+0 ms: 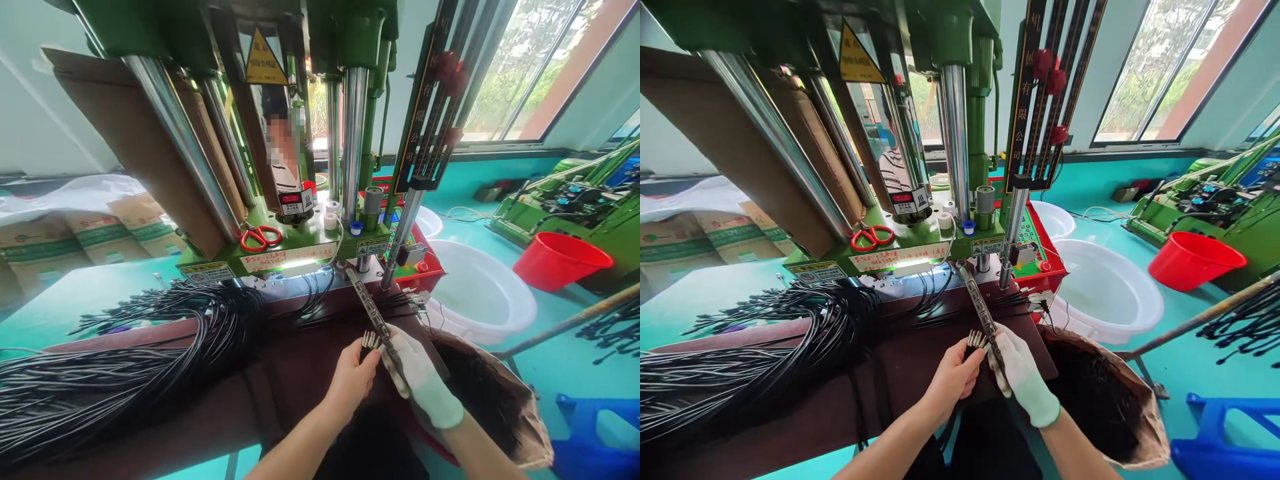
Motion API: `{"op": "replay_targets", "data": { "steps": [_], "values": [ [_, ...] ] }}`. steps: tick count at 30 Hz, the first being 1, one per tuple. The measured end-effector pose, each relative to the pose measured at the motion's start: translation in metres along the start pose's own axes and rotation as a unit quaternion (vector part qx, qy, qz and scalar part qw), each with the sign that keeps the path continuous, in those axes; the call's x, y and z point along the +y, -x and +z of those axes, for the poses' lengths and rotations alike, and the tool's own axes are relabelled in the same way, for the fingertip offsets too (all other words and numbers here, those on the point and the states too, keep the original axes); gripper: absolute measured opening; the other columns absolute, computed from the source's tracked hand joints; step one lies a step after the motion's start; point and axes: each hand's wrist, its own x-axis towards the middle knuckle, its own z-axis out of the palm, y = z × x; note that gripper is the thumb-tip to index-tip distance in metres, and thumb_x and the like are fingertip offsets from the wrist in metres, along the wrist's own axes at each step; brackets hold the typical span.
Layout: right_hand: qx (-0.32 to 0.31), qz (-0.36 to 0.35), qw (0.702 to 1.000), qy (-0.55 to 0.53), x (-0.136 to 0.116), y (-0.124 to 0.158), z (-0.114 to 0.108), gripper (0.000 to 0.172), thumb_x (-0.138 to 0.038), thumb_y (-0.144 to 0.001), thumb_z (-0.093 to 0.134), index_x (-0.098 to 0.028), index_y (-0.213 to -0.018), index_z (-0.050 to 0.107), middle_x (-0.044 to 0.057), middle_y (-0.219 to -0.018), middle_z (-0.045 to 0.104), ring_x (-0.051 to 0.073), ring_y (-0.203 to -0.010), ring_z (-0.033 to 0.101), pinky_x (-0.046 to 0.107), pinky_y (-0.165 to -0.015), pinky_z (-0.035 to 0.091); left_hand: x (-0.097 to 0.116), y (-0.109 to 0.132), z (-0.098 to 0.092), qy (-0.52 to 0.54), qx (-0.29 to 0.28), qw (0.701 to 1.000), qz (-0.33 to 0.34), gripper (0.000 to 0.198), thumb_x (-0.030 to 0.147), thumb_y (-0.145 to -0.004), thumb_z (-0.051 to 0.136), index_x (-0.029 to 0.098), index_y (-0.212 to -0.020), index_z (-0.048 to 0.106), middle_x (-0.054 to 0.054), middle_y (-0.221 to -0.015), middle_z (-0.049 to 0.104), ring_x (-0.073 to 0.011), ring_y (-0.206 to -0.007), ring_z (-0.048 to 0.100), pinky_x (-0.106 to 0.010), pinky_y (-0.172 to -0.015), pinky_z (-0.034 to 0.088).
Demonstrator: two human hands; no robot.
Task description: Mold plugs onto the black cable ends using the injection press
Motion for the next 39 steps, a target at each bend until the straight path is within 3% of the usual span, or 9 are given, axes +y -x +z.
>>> {"op": "replay_targets", "data": {
  "steps": [7, 14, 16, 19, 22, 25, 29, 33, 39],
  "values": [
    [0.038, -0.030, 0.999, -0.009, 0.008, 0.002, 0.001, 0.047, -0.048, -0.086, 0.040, -0.015, -0.119, 0.047, -0.007, -0.049, 0.045, 0.005, -0.028, 0.033, 0.016, -0.025, 0.024, 0.002, -0.003, 0.000, -0.006, 0.024, 1.000, -0.010, 0.031, 0.043, -0.066, 0.064, 0.020, -0.071, 0.044, 0.013, -0.039, 0.027, -0.0019, -0.032, 0.019, -0.017, -0.032, 0.010],
    [0.062, -0.063, 0.996, 0.026, 0.017, 0.005, 0.004, 0.052, -0.046, -0.086, 0.043, -0.017, -0.128, 0.042, -0.007, -0.053, 0.043, 0.004, -0.033, 0.034, 0.017, -0.029, 0.028, 0.001, -0.002, 0.001, -0.018, 0.023, 1.000, 0.010, 0.026, 0.041, -0.070, 0.060, 0.018, -0.077, 0.049, 0.014, -0.038, 0.022, -0.0023, -0.031, 0.017, -0.017, -0.033, 0.011],
    [0.069, -0.066, 0.995, 0.027, 0.017, 0.006, 0.005, 0.053, -0.047, -0.085, 0.044, -0.016, -0.127, 0.043, -0.007, -0.053, 0.042, 0.004, -0.033, 0.032, 0.016, -0.029, 0.026, 0.000, -0.003, 0.000, -0.046, 0.026, 0.998, 0.031, 0.025, 0.041, -0.072, 0.057, 0.017, -0.074, 0.049, 0.012, -0.039, 0.028, -0.0029, -0.032, 0.022, -0.017, -0.033, 0.015],
    [0.068, -0.050, 0.996, -0.008, 0.015, 0.007, 0.005, 0.050, -0.046, -0.085, 0.045, -0.017, -0.126, 0.044, -0.007, -0.054, 0.045, 0.003, -0.032, 0.031, 0.015, -0.027, 0.025, 0.000, -0.006, -0.004, -0.067, 0.068, 0.993, 0.071, 0.028, 0.043, -0.075, 0.053, 0.016, -0.069, 0.049, 0.007, -0.048, 0.038, -0.0039, -0.039, 0.033, -0.017, -0.037, 0.023],
    [0.065, -0.038, 0.996, -0.048, 0.012, 0.007, 0.002, 0.048, -0.044, -0.086, 0.045, -0.020, -0.127, 0.042, -0.004, -0.061, 0.051, 0.002, -0.032, 0.031, 0.015, -0.027, 0.026, 0.004, -0.007, -0.006, 0.006, 0.117, 0.992, 0.043, 0.029, 0.048, -0.077, 0.050, 0.020, -0.078, 0.045, 0.010, -0.051, 0.029, -0.0034, -0.040, 0.024, -0.016, -0.036, 0.016],
    [0.058, -0.038, 0.996, -0.060, 0.012, 0.006, -0.001, 0.048, -0.043, -0.086, 0.045, -0.022, -0.129, 0.041, -0.005, -0.061, 0.050, 0.002, -0.032, 0.032, 0.014, -0.027, 0.026, 0.007, -0.006, -0.006, 0.030, 0.083, 0.996, -0.021, 0.031, 0.048, -0.073, 0.056, 0.022, -0.078, 0.041, 0.012, -0.049, 0.023, -0.0030, -0.038, 0.016, -0.016, -0.035, 0.008],
    [0.041, -0.033, 0.997, -0.052, 0.012, 0.005, -0.002, 0.049, -0.043, -0.086, 0.046, -0.019, -0.128, 0.042, -0.006, -0.057, 0.047, 0.002, -0.032, 0.031, 0.013, -0.026, 0.023, 0.006, -0.006, -0.005, -0.006, 0.043, 0.998, -0.039, 0.032, 0.045, -0.067, 0.063, 0.020, -0.069, 0.043, 0.011, -0.042, 0.029, -0.0029, -0.035, 0.022, -0.017, -0.034, 0.012],
    [0.028, -0.023, 0.999, -0.036, 0.010, 0.005, -0.003, 0.051, -0.044, -0.085, 0.046, -0.017, -0.128, 0.042, -0.005, -0.057, 0.049, 0.002, -0.031, 0.032, 0.014, -0.026, 0.022, 0.003, -0.008, -0.007, 0.015, 0.045, 0.998, -0.031, 0.033, 0.044, -0.065, 0.065, 0.020, -0.067, 0.042, 0.012, -0.039, 0.026, -0.0027, -0.035, 0.017, -0.017, -0.034, 0.009],
    [0.027, -0.015, 1.000, 0.000, 0.007, 0.007, 0.001, 0.054, -0.045, -0.085, 0.046, -0.015, -0.130, 0.041, -0.005, -0.057, 0.047, 0.002, -0.032, 0.029, 0.014, -0.028, 0.020, -0.003, -0.009, -0.009, -0.020, 0.091, 0.995, 0.024, 0.033, 0.043, -0.063, 0.067, 0.018, -0.064, 0.047, 0.011, -0.041, 0.031, -0.0023, -0.035, 0.022, -0.018, -0.035, 0.014]
  ]
}}
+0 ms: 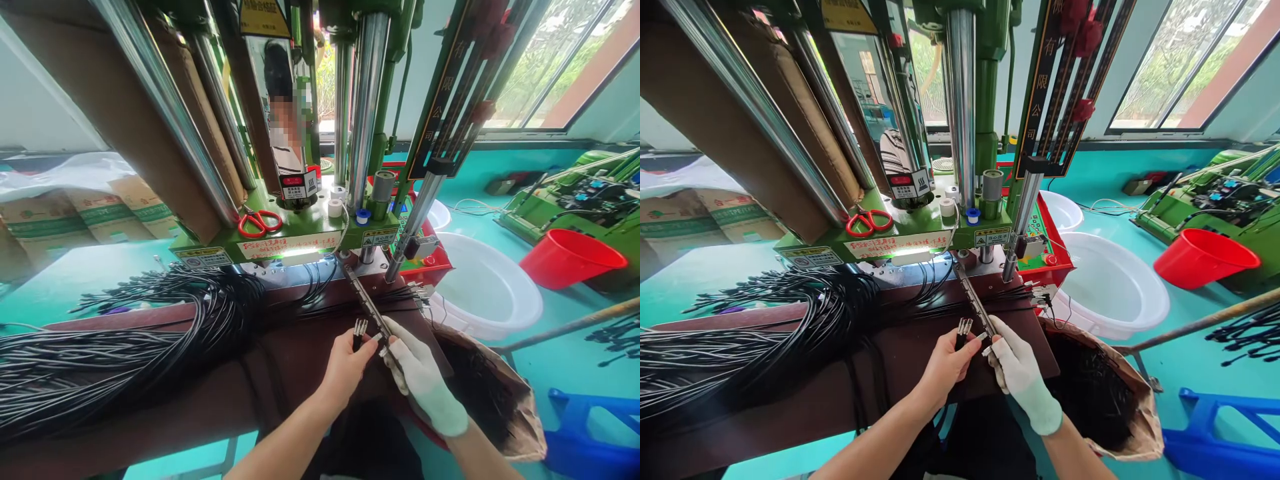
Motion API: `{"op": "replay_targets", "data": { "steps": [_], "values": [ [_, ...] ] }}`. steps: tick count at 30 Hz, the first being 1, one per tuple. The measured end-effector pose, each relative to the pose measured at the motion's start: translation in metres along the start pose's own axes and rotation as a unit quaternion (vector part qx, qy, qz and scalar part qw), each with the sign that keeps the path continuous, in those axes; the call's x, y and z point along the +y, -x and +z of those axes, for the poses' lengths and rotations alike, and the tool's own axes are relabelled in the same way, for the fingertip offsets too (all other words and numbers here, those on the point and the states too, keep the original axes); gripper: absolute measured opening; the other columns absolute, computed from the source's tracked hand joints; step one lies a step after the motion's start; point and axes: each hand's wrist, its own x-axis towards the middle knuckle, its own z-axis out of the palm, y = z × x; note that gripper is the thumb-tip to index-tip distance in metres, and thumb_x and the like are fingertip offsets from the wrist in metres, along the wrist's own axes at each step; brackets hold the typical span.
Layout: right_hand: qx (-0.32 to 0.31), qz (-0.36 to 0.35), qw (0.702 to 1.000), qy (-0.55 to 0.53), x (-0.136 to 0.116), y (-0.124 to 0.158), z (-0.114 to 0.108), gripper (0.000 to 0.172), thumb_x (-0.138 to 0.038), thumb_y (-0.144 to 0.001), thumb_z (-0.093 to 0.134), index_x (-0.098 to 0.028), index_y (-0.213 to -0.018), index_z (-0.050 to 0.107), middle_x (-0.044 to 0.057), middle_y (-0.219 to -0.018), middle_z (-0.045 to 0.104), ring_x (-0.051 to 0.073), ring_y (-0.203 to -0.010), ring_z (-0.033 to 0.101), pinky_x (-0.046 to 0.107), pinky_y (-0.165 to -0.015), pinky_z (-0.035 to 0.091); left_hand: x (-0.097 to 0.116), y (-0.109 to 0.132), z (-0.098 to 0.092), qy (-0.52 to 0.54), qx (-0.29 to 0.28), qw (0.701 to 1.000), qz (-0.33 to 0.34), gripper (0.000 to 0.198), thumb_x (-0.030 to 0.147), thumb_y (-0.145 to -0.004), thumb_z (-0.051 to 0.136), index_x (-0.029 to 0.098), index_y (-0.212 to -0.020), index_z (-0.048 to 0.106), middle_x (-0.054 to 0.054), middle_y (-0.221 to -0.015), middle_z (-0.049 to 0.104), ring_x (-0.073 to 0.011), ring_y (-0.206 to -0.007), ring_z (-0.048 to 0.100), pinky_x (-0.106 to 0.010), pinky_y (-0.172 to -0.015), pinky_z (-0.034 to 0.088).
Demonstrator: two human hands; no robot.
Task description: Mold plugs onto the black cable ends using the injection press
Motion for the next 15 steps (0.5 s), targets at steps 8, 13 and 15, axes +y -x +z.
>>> {"op": "replay_targets", "data": {
  "steps": [8, 13, 15],
  "values": [
    [0.015, 0.009, 1.000, 0.007, -0.002, 0.001, 0.002, 0.057, -0.047, -0.082, 0.049, -0.015, -0.129, 0.042, -0.005, -0.057, 0.046, 0.002, -0.035, 0.027, 0.015, -0.029, 0.020, 0.003, -0.001, -0.002, 0.017, 0.022, 0.999, 0.026, 0.031, 0.047, -0.071, 0.059, 0.019, -0.073, 0.046, 0.010, -0.049, 0.033, -0.0026, -0.038, 0.023, -0.017, -0.036, 0.015],
    [0.014, 0.019, 1.000, -0.002, -0.003, -0.001, -0.002, 0.055, -0.046, -0.083, 0.048, -0.015, -0.129, 0.041, -0.003, -0.059, 0.050, 0.002, -0.032, 0.031, 0.015, -0.027, 0.021, 0.010, -0.004, -0.005, 0.029, 0.054, 0.998, -0.006, 0.025, 0.045, -0.079, 0.048, 0.022, -0.076, 0.037, 0.011, -0.051, 0.028, -0.0035, -0.039, 0.020, -0.016, -0.036, 0.013],
    [0.008, 0.017, 1.000, -0.006, -0.005, -0.001, -0.002, 0.054, -0.044, -0.083, 0.048, -0.014, -0.128, 0.042, -0.004, -0.060, 0.050, 0.002, -0.033, 0.031, 0.014, -0.028, 0.021, 0.008, -0.005, -0.006, -0.016, 0.041, 0.999, 0.020, 0.023, 0.040, -0.077, 0.053, 0.020, -0.073, 0.041, 0.010, -0.050, 0.031, -0.0037, -0.041, 0.024, -0.016, -0.037, 0.017]
  ]
}}
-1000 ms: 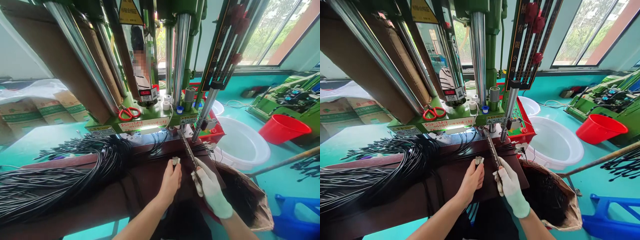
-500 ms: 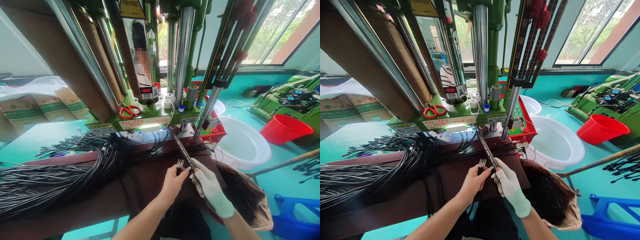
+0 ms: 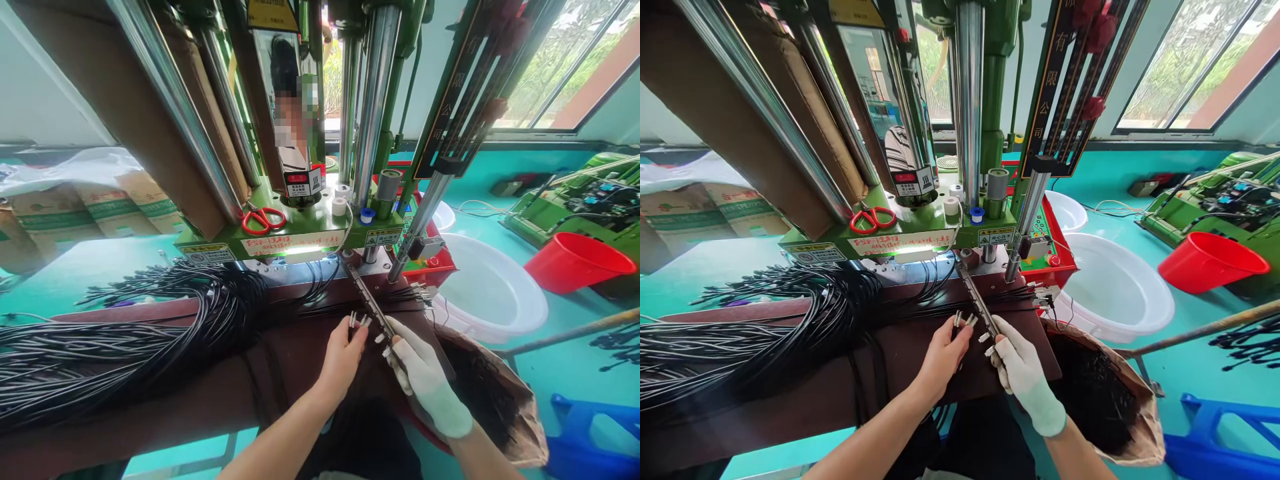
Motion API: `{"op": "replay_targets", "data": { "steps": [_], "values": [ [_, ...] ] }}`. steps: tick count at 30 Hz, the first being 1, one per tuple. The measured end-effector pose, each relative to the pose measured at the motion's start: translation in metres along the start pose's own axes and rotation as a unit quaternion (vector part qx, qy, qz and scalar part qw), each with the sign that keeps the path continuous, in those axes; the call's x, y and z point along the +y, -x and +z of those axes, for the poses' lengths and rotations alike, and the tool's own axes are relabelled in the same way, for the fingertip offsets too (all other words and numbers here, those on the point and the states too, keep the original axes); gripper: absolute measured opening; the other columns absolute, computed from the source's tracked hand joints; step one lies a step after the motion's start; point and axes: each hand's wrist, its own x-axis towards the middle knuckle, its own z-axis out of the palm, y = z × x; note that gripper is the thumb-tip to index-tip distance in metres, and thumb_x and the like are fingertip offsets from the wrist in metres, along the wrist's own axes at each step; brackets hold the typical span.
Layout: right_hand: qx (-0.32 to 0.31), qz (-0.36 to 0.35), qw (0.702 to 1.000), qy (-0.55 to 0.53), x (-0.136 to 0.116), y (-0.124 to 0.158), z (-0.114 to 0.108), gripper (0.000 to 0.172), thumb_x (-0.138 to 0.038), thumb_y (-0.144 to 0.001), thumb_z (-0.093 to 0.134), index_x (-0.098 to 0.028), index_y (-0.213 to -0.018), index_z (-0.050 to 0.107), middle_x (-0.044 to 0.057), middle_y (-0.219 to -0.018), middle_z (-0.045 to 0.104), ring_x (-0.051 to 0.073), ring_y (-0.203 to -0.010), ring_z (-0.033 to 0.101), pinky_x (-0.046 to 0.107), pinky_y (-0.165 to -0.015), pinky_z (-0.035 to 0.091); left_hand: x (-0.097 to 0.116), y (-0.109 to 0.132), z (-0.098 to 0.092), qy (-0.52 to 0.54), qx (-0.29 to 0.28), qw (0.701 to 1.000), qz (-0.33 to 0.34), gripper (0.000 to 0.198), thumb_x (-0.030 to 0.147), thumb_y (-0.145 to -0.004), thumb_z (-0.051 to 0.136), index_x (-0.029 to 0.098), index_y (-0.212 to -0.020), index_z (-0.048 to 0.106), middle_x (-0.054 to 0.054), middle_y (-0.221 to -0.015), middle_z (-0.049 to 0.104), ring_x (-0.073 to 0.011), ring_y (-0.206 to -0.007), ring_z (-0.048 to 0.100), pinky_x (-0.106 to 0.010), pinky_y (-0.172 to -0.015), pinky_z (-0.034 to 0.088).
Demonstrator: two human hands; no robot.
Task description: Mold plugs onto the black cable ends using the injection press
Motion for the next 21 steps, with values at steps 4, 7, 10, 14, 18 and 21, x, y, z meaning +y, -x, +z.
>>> {"op": "replay_targets", "data": {
  "steps": [4, 7, 10, 14, 18, 21],
  "values": [
    [-0.006, 0.002, 1.000, 0.014, -0.004, 0.002, 0.000, 0.052, -0.042, -0.085, 0.046, -0.013, -0.128, 0.042, -0.003, -0.060, 0.050, 0.002, -0.033, 0.030, 0.015, -0.029, 0.021, -0.007, -0.001, -0.002, -0.042, 0.005, 0.997, 0.068, 0.023, 0.037, -0.072, 0.059, 0.017, -0.068, 0.050, 0.008, -0.050, 0.038, -0.0048, -0.044, 0.030, -0.018, -0.041, 0.024],
    [-0.015, 0.002, 0.999, 0.033, -0.004, 0.002, -0.001, 0.052, -0.042, -0.085, 0.045, -0.013, -0.128, 0.042, -0.003, -0.059, 0.049, 0.002, -0.033, 0.029, 0.015, -0.029, 0.021, -0.008, -0.002, -0.002, -0.034, 0.022, 0.996, 0.084, 0.024, 0.039, -0.070, 0.061, 0.017, -0.067, 0.053, 0.007, -0.050, 0.040, -0.0056, -0.045, 0.032, -0.019, -0.044, 0.026],
    [-0.028, 0.006, 0.999, 0.045, 0.001, 0.001, -0.003, 0.052, -0.043, -0.085, 0.044, -0.016, -0.129, 0.041, -0.004, -0.059, 0.048, 0.002, -0.033, 0.028, 0.016, -0.030, 0.020, -0.008, -0.002, -0.003, -0.035, 0.031, 0.995, 0.093, 0.024, 0.039, -0.068, 0.063, 0.017, -0.066, 0.053, 0.007, -0.051, 0.042, -0.0065, -0.047, 0.035, -0.019, -0.046, 0.028],
    [-0.043, -0.009, 0.996, 0.075, 0.011, -0.003, -0.006, 0.057, -0.049, -0.083, 0.047, -0.018, -0.130, 0.043, -0.004, -0.058, 0.048, 0.003, -0.034, 0.029, 0.017, -0.031, 0.020, -0.008, -0.002, -0.005, -0.040, 0.027, 0.993, 0.103, 0.023, 0.037, -0.068, 0.063, 0.017, -0.064, 0.051, 0.005, -0.054, 0.044, -0.0068, -0.049, 0.036, -0.019, -0.047, 0.028],
    [-0.027, 0.008, 0.998, 0.053, 0.012, -0.005, -0.006, 0.065, -0.053, -0.078, 0.051, -0.014, -0.130, 0.043, -0.003, -0.055, 0.049, 0.003, -0.032, 0.030, 0.018, -0.030, 0.019, -0.008, -0.003, -0.006, -0.033, 0.016, 0.995, 0.094, 0.027, 0.042, -0.075, 0.055, 0.017, -0.066, 0.049, 0.005, -0.056, 0.042, -0.0064, -0.049, 0.034, -0.019, -0.045, 0.027],
    [-0.013, 0.018, 0.999, 0.026, 0.007, -0.003, -0.005, 0.065, -0.051, -0.078, 0.052, -0.012, -0.130, 0.041, -0.003, -0.055, 0.050, 0.002, -0.029, 0.029, 0.017, -0.029, 0.018, -0.005, -0.003, -0.008, 0.007, 0.053, 0.995, 0.087, 0.029, 0.046, -0.082, 0.045, 0.019, -0.073, 0.046, 0.006, -0.057, 0.036, -0.0057, -0.047, 0.030, -0.017, -0.042, 0.025]
  ]
}}
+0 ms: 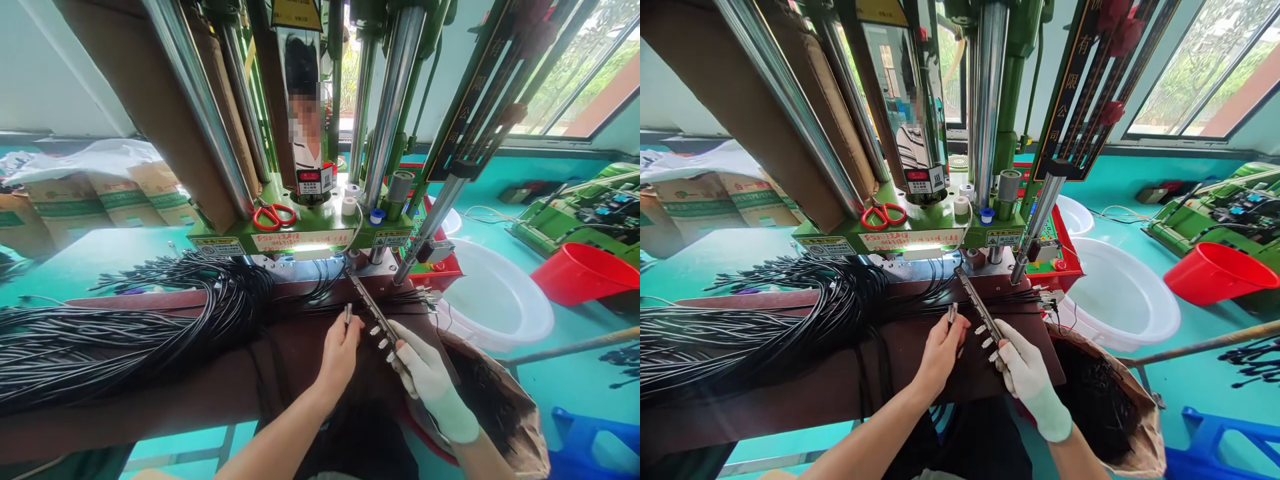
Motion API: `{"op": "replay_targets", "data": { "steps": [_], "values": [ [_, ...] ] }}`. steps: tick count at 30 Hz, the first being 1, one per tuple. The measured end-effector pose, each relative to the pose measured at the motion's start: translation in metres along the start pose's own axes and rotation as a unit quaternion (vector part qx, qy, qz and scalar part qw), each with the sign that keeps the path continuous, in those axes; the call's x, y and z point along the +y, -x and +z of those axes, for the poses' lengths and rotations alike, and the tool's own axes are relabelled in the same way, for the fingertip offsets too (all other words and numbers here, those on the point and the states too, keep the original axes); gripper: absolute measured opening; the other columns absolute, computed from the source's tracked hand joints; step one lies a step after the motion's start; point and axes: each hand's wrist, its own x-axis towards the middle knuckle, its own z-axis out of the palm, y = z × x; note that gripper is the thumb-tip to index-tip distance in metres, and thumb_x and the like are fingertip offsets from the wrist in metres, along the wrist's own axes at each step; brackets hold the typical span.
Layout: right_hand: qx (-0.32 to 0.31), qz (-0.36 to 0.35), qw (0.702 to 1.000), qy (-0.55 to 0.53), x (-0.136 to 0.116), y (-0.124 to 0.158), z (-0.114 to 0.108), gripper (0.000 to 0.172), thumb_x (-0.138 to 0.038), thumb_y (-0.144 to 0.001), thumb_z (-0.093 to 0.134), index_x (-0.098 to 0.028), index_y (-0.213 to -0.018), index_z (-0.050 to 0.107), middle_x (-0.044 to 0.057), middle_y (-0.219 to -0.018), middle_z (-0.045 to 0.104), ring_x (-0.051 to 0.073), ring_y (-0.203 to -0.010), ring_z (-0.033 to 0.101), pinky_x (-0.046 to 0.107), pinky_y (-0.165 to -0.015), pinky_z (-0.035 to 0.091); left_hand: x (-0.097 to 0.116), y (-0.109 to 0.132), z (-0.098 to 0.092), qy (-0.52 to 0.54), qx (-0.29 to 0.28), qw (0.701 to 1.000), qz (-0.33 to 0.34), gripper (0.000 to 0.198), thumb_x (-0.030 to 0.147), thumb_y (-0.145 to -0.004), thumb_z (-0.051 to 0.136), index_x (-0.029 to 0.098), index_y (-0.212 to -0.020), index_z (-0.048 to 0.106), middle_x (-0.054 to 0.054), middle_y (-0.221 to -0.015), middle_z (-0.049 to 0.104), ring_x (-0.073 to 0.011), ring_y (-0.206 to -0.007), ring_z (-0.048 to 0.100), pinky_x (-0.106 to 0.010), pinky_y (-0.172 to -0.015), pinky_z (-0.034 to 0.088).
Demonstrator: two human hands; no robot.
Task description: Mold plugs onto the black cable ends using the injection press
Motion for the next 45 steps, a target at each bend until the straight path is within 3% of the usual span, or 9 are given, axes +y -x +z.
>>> {"op": "replay_targets", "data": {
  "steps": [3, 5, 9, 16, 26, 31, 38, 41, 45],
  "values": [
    [0.001, -0.003, 1.000, -0.003, -0.006, 0.003, 0.001, 0.057, -0.046, -0.082, 0.049, -0.014, -0.129, 0.042, -0.003, -0.058, 0.051, 0.001, -0.031, 0.028, 0.016, -0.030, 0.018, 0.005, 0.001, -0.001, 0.068, 0.019, 0.997, -0.034, 0.029, 0.049, -0.082, 0.043, 0.022, -0.074, 0.036, 0.010, -0.054, 0.028, -0.0046, -0.042, 0.022, -0.016, -0.038, 0.019],
    [-0.004, -0.001, 1.000, 0.000, -0.010, 0.005, 0.001, 0.054, -0.044, -0.083, 0.048, -0.014, -0.128, 0.043, -0.002, -0.059, 0.051, 0.001, -0.033, 0.028, 0.016, -0.031, 0.017, 0.007, 0.002, -0.001, 0.089, -0.007, 0.995, -0.048, 0.030, 0.047, -0.080, 0.047, 0.022, -0.071, 0.033, 0.010, -0.053, 0.027, -0.0038, -0.041, 0.020, -0.016, -0.037, 0.018],
    [-0.011, 0.008, 1.000, 0.006, -0.014, 0.009, 0.001, 0.053, -0.042, -0.084, 0.048, -0.013, -0.128, 0.043, -0.002, -0.059, 0.051, 0.001, -0.035, 0.028, 0.016, -0.033, 0.016, 0.011, 0.003, 0.001, 0.071, -0.072, 0.990, -0.099, 0.031, 0.045, -0.073, 0.057, 0.018, -0.067, 0.044, 0.010, -0.048, 0.031, -0.0026, -0.038, 0.024, -0.017, -0.035, 0.017],
    [-0.031, 0.015, 0.999, 0.017, -0.008, 0.006, -0.004, 0.058, -0.045, -0.082, 0.049, -0.012, -0.129, 0.042, -0.001, -0.059, 0.052, 0.002, -0.033, 0.029, 0.017, -0.032, 0.017, 0.013, 0.001, -0.006, 0.095, -0.096, 0.976, -0.171, 0.037, 0.051, -0.066, 0.062, 0.018, -0.061, 0.046, 0.013, -0.038, 0.020, -0.0015, -0.033, 0.010, -0.018, -0.033, 0.005],
    [-0.038, 0.028, 0.998, 0.031, -0.005, 0.003, -0.008, 0.064, -0.051, -0.078, 0.053, -0.014, -0.130, 0.043, -0.001, -0.059, 0.054, 0.002, -0.033, 0.030, 0.018, -0.031, 0.019, 0.015, -0.001, -0.010, 0.112, -0.127, 0.969, -0.177, 0.039, 0.052, -0.064, 0.064, 0.017, -0.059, 0.047, 0.013, -0.036, 0.021, -0.0005, -0.031, 0.011, -0.018, -0.033, 0.005],
    [-0.068, -0.031, 0.994, 0.075, 0.007, -0.001, -0.010, 0.063, -0.051, -0.080, 0.051, -0.013, -0.129, 0.044, 0.000, -0.057, 0.054, 0.003, -0.035, 0.030, 0.019, -0.033, 0.019, 0.009, -0.002, -0.012, 0.093, -0.124, 0.975, -0.159, 0.037, 0.050, -0.067, 0.061, 0.018, -0.058, 0.045, 0.013, -0.035, 0.019, -0.0010, -0.031, 0.010, -0.018, -0.032, 0.007],
    [-0.021, 0.022, 0.999, 0.014, -0.003, 0.004, -0.004, 0.059, -0.047, -0.078, 0.055, -0.015, -0.126, 0.047, 0.001, -0.062, 0.054, 0.005, -0.040, 0.035, 0.017, -0.034, 0.020, 0.007, -0.004, -0.015, 0.052, 0.015, 0.998, -0.042, 0.032, 0.053, -0.078, 0.046, 0.022, -0.077, 0.039, 0.011, -0.049, 0.033, -0.0023, -0.036, 0.024, -0.013, -0.033, 0.018],
    [-0.032, 0.021, 0.999, 0.023, -0.007, 0.005, -0.005, 0.058, -0.046, -0.079, 0.054, -0.015, -0.127, 0.046, -0.003, -0.057, 0.050, 0.003, -0.036, 0.027, 0.017, -0.034, 0.018, 0.013, -0.007, -0.017, 0.064, -0.008, 0.994, -0.093, 0.034, 0.053, -0.075, 0.049, 0.022, -0.070, 0.035, 0.013, -0.044, 0.027, -0.0021, -0.033, 0.015, -0.015, -0.031, 0.009],
    [-0.063, 0.021, 0.997, 0.040, -0.009, 0.005, -0.008, 0.057, -0.044, -0.082, 0.050, -0.013, -0.129, 0.043, -0.003, -0.058, 0.048, 0.002, -0.036, 0.027, 0.018, -0.035, 0.017, 0.016, -0.007, -0.019, 0.084, -0.057, 0.986, -0.133, 0.037, 0.053, -0.066, 0.060, 0.020, -0.067, 0.043, 0.014, -0.041, 0.021, -0.0008, -0.033, 0.012, -0.015, -0.032, 0.007]
  ]
}}
